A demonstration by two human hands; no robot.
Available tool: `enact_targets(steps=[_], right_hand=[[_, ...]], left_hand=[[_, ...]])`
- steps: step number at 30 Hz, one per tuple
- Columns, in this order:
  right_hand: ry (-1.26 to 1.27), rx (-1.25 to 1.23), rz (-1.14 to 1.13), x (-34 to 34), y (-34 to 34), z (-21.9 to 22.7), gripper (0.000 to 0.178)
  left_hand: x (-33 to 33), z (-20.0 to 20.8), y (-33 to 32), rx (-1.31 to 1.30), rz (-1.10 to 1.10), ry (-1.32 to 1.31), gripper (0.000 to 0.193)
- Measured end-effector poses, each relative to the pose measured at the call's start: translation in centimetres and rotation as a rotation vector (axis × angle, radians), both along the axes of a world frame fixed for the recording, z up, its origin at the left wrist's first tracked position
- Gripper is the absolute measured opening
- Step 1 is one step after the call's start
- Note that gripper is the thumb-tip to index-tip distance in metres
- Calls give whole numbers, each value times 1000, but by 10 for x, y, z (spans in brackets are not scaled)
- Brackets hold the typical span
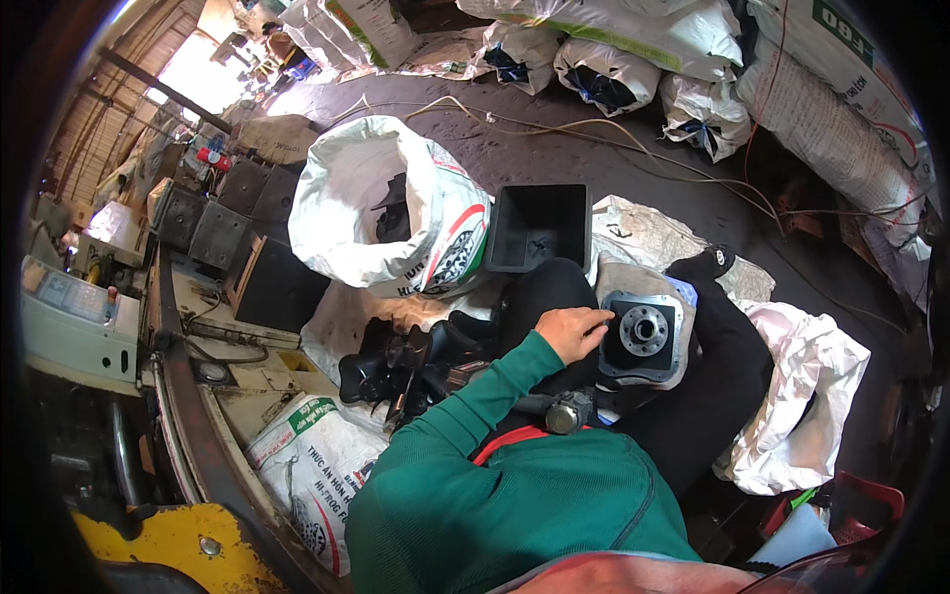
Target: The person uses a cordless drill to fasten screws into a black plastic housing component. They repeatedly insert screws, drive them with the drill, and reposition the part on a cushioned surface. The person also briefly reaches toward the camera during the task.
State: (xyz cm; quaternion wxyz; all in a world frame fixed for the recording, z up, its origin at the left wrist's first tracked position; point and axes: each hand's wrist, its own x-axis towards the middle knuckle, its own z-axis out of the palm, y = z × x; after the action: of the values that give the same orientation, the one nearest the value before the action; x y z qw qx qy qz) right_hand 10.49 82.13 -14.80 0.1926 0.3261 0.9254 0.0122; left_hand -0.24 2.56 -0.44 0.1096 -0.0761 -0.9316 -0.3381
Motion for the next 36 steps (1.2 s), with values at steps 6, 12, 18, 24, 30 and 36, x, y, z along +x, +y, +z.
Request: enact_targets(steps=[6,12,18,24,30,36], right_hand=[[-29,19,-23,-3,-15,12,23],[-37,28,-37,2,-16,16,22],[-17,-3,-31,30,-26,16,22],[14,16,-61,57,-73,47,26],[104,46,-328,49,-106,71,27],[253,99,-241,61,-117,80,23]], left_hand=[[8,-8,-21,-14,48,18,25],[8,-10,-18,8,66,-29,24],[7,-13,-19,18,83,-60,26],[-6,-23,-17,101,15,-83,25],[-9,-36,-13,137,-21,-301,26],[-23,-40,-15,181,-128,-262,27]])
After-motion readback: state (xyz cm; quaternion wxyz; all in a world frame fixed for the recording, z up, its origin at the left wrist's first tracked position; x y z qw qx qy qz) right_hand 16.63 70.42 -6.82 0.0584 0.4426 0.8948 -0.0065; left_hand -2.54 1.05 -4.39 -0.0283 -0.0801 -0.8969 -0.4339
